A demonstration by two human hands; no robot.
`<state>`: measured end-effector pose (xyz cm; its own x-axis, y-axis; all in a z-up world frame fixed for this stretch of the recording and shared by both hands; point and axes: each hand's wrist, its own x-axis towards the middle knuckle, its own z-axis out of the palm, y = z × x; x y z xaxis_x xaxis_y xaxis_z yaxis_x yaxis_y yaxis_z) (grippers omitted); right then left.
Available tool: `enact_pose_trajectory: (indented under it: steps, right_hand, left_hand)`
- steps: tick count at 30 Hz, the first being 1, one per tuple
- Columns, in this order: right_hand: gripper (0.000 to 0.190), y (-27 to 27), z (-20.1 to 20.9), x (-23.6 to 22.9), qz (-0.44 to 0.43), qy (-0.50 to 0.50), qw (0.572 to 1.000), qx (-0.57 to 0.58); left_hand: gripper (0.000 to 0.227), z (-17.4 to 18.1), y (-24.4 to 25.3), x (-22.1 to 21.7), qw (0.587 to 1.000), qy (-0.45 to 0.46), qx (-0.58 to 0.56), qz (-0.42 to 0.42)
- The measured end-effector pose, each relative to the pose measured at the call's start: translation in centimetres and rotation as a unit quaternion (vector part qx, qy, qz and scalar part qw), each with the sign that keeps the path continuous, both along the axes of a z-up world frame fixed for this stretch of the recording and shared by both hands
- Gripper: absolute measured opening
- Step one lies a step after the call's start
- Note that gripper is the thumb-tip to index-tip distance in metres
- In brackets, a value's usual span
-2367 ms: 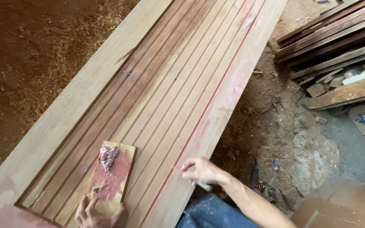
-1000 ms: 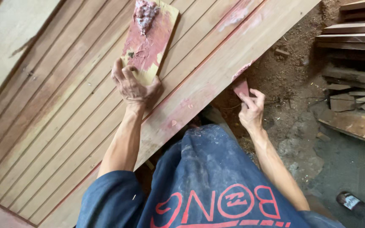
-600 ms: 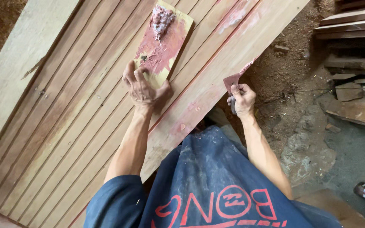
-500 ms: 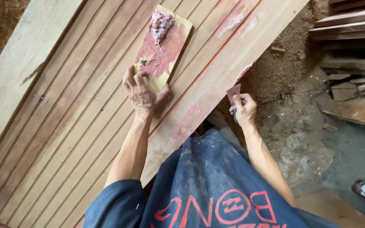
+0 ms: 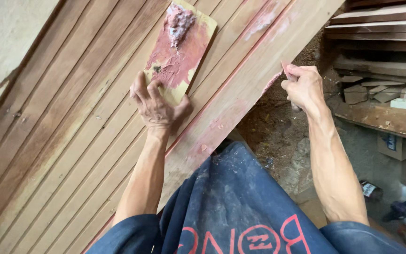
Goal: The person applies pink filler into the grooves of a wooden panel using a putty knife and a smaller scraper. They repeatedly scoop filler from a board and spread it along the grooves, working across the panel surface.
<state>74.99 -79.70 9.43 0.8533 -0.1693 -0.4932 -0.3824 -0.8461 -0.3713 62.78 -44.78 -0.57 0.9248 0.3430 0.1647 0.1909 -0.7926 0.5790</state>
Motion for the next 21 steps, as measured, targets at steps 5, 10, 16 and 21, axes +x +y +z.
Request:
enact_pose_trajectory:
  steps: [5, 10, 16, 21]
  right_hand:
    - [0.050, 4.8, 1.3, 0.7, -0.077, 0.131, 0.987, -0.058]
    - [0.046, 8.3, 0.3, -5.2, 0.038, 0.102, 0.991, -0.072]
    - [0.044, 11.1, 1.9, -7.7, 0.019, 0.144, 0.985, 0.094]
    - [0.039, 14.8, 2.2, -5.8, 0.034, 0.032, 0.980, 0.193]
  left_hand:
    - [0.071, 0.0, 0.2, -0.3, 1.000, 0.015, -0.011, -0.001]
    - [0.073, -0.2, 0.4, -0.1, 1.000, 0.005, -0.026, 0.006]
    - [0.066, -0.4, 1.5, -0.1, 0.999, -0.022, -0.045, 0.006]
    - [0.068, -1.0, 3.5, -1.1, 0.997, -0.050, -0.034, -0.040]
